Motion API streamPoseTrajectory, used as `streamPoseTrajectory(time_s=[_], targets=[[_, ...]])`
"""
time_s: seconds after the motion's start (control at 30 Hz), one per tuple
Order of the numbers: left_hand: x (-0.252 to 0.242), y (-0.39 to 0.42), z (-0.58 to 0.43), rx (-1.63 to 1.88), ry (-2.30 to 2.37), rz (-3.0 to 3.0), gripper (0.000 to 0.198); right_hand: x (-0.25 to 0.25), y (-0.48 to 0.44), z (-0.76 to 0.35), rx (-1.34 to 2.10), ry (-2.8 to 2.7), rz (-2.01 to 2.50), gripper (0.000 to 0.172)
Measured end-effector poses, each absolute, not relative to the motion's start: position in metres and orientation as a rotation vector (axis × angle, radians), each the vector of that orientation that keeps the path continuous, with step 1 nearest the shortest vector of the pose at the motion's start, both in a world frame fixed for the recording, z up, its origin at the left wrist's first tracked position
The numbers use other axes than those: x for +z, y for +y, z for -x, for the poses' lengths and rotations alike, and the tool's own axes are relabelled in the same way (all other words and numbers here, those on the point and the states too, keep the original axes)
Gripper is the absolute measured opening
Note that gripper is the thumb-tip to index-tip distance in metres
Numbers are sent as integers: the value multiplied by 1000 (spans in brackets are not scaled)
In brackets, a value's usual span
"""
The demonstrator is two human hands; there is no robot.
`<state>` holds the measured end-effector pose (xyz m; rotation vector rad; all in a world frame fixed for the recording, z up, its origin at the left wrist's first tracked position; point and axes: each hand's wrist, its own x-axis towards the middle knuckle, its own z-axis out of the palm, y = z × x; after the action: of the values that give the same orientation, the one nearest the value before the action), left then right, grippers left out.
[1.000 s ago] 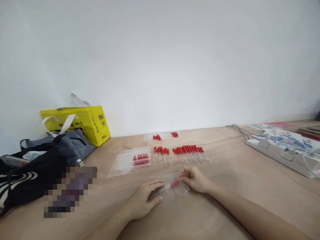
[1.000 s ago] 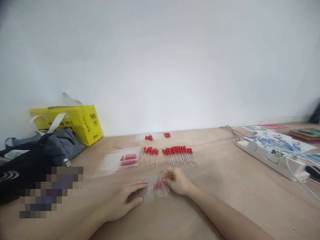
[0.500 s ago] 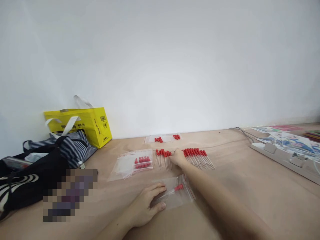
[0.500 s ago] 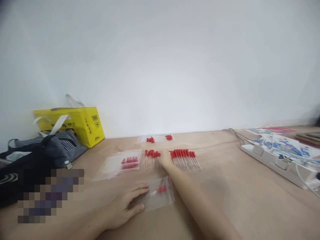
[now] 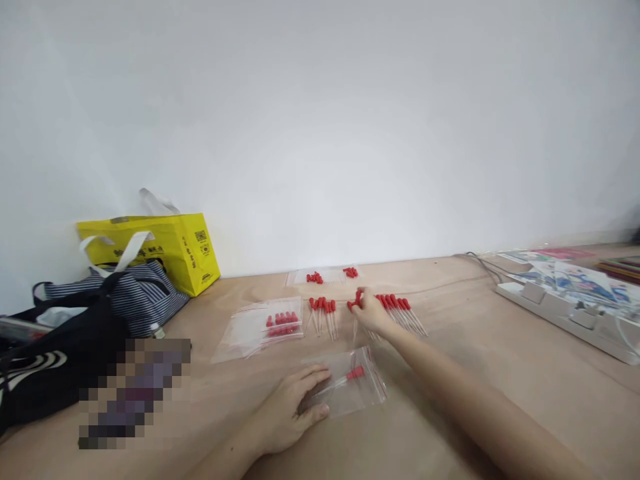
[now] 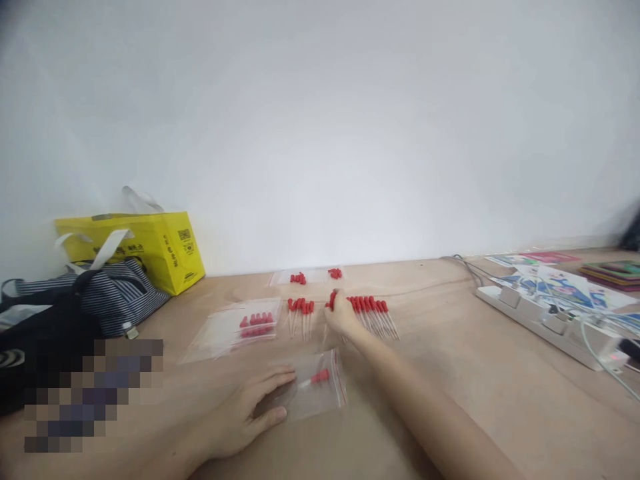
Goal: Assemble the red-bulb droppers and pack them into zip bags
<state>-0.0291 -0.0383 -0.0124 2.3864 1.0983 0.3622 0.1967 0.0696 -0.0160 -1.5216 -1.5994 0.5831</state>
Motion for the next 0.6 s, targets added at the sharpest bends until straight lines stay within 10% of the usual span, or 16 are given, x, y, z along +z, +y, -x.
streamPoseTrajectory(time_s=[0.6], targets=[[-13, -38, 31, 373, 1088, -2298, 61, -48, -23, -224, 1180, -986, 1009, 43]])
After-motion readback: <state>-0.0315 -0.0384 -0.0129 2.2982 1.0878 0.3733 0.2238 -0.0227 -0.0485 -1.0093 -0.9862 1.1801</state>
